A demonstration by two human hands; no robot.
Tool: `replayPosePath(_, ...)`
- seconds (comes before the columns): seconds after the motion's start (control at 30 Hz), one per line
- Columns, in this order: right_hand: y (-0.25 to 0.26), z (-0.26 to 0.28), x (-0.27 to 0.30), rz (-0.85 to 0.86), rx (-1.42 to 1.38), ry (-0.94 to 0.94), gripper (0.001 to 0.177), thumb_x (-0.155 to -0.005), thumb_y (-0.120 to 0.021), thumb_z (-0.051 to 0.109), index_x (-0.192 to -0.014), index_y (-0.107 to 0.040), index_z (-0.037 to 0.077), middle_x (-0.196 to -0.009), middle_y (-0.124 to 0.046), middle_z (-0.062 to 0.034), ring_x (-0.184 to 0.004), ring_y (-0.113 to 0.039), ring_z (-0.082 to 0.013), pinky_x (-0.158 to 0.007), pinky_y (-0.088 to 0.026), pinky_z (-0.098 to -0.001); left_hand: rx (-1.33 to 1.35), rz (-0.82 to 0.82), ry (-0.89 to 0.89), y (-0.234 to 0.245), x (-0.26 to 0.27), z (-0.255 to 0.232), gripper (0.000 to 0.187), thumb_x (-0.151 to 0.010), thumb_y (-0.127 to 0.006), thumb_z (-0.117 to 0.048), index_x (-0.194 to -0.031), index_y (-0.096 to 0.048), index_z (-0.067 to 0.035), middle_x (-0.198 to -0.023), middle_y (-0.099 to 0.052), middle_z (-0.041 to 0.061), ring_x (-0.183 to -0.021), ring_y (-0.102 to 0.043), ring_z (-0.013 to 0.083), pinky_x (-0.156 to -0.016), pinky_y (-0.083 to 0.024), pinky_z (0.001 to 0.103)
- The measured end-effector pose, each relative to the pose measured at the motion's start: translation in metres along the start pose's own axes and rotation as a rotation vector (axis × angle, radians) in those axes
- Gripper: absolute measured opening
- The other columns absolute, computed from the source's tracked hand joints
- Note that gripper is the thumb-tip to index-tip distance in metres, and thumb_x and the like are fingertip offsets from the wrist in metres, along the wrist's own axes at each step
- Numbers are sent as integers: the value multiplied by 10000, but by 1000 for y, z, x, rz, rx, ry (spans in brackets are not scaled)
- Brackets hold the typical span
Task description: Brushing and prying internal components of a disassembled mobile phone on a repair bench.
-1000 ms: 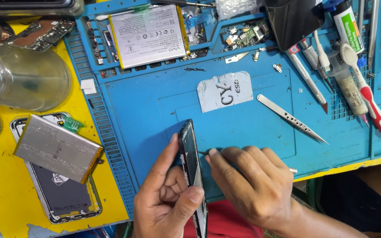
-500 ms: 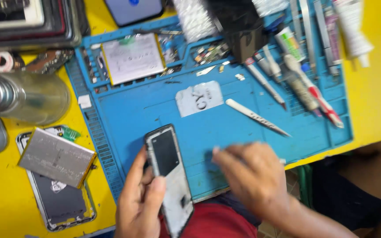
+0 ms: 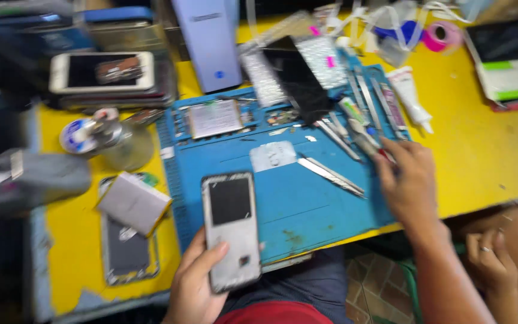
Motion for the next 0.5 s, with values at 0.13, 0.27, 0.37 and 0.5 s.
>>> replayPosePath(0.13,2,-10,9,76,46,-60,328,-1054,-723,155,-1345,-752,5,-1165,-672,-227,-1098,-571,-395,-946,-452,-488,194,470,-189,32,-15,14,525,-912,-526,-8,-1432,-488,-65,-1372,-605,297,-1199,-620,576,-926,-561,689)
replayPosePath(0.27,9,-6,15,-40,33,1,246,-1097,-771,86,-1326,-792,0,-1133,-676,-222,-1043,-612,-384,-948,-474,-476,157,601,-264,25,-2,10,567,-935,-554,-61,-1496,-476,-63,-1409,-596,288,-1143,-646,397,-903,-581,483)
replayPosePath(0.37,23,26,35,-168,-10,38,212,-1202,-753,-71,-1409,-798,-83,-1122,-639,-237,-1009,-624,-353,-871,-482,-428,175,591,-261,26,-3,14,570,-978,-580,-245,-1508,-462,-73,-1431,-586,316,-1163,-638,330,-914,-561,418)
replayPosePath(0.5,7,118,92,108,-260,20,168,-1017,-642,125,-1154,-739,133,-1006,-731,-50,-837,-663,-229,-813,-507,-340,237,664,-346,17,-5,18,563,-1021,-565,-290,-1477,-454,19,-1376,-594,267,-1292,-579,426,-1065,-514,529)
Point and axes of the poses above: each hand's wrist, its own x-axis away from the middle knuckle, its own y-axis out of the back of the hand, z = x × y, the point moved 2 cm from there along -x, towards the middle knuckle
